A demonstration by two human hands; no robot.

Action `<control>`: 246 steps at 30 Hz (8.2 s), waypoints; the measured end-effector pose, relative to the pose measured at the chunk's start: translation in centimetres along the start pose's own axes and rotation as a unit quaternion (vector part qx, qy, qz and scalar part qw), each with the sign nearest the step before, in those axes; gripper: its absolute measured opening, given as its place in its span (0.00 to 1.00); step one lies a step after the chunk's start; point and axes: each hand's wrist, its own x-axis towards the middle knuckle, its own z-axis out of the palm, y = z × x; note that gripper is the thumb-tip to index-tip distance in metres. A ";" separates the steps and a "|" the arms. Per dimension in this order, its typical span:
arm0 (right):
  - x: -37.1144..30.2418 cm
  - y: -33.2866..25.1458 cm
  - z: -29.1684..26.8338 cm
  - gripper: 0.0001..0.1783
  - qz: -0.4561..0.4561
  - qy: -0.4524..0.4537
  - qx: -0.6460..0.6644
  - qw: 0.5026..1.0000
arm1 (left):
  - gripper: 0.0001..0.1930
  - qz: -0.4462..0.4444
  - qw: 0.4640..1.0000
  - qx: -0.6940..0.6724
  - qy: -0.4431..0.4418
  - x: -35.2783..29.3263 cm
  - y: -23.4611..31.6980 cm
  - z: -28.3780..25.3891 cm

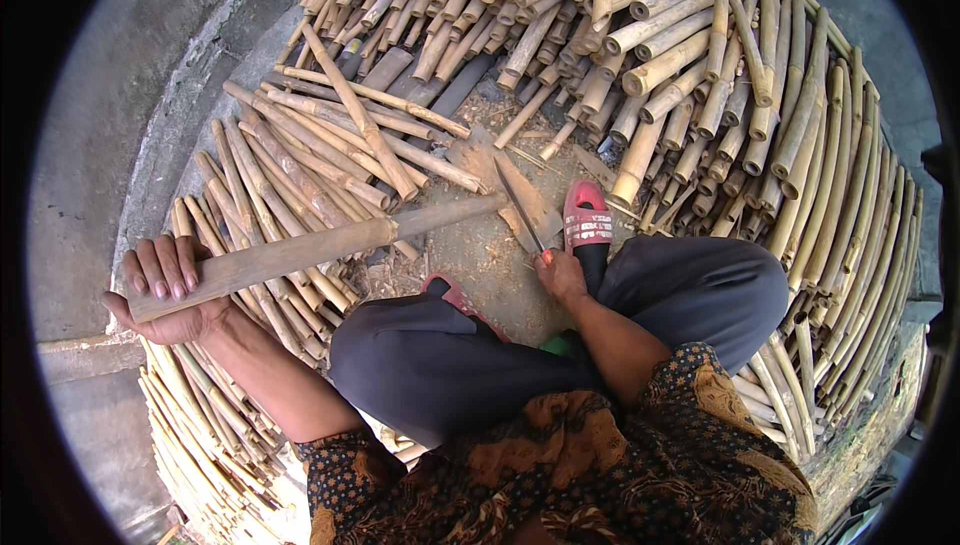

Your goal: The person sits on the floor and repeatedly picks up bamboo sticks, uses a knife to sharpen one end, and places the finished pieces into a pile. The person also moves a green plastic stool aside to access the workspace.

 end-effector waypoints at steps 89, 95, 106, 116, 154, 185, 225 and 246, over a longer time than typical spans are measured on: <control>4.3 0.7 4.1 0.29 -0.083 -0.038 -0.111 0.990 | 0.26 -0.514 -0.047 0.354 0.780 -78.0 11.8 4.8; 3.8 1.1 3.5 0.28 -0.064 -0.036 -0.090 0.993 | 0.26 -0.502 -0.029 0.352 0.789 -76.9 11.1 4.4; 6.1 4.8 4.8 0.26 -0.125 -0.017 -0.122 0.984 | 0.25 -0.479 -0.025 0.358 0.801 -75.0 10.7 4.8; 5.7 5.3 5.4 0.09 -0.179 0.013 -0.106 0.978 | 0.25 -0.450 -0.024 0.371 0.812 -75.9 10.7 5.1; 3.9 2.9 4.0 0.19 -0.081 -0.003 -0.118 0.990 | 0.24 -0.270 0.700 0.531 0.394 -19.9 -11.6 -19.6; 4.4 3.5 4.4 0.19 -0.094 0.018 -0.131 0.987 | 0.29 -0.277 0.646 0.558 0.440 -23.9 -13.4 -17.1; 5.0 4.9 4.6 0.20 -0.104 -0.011 -0.085 0.991 | 0.27 -0.372 0.489 0.639 0.462 -26.9 -14.6 -17.5; 3.2 2.1 2.9 0.23 -0.096 -0.048 -0.044 0.993 | 0.36 -0.338 0.531 0.674 0.387 -22.2 -12.5 -17.1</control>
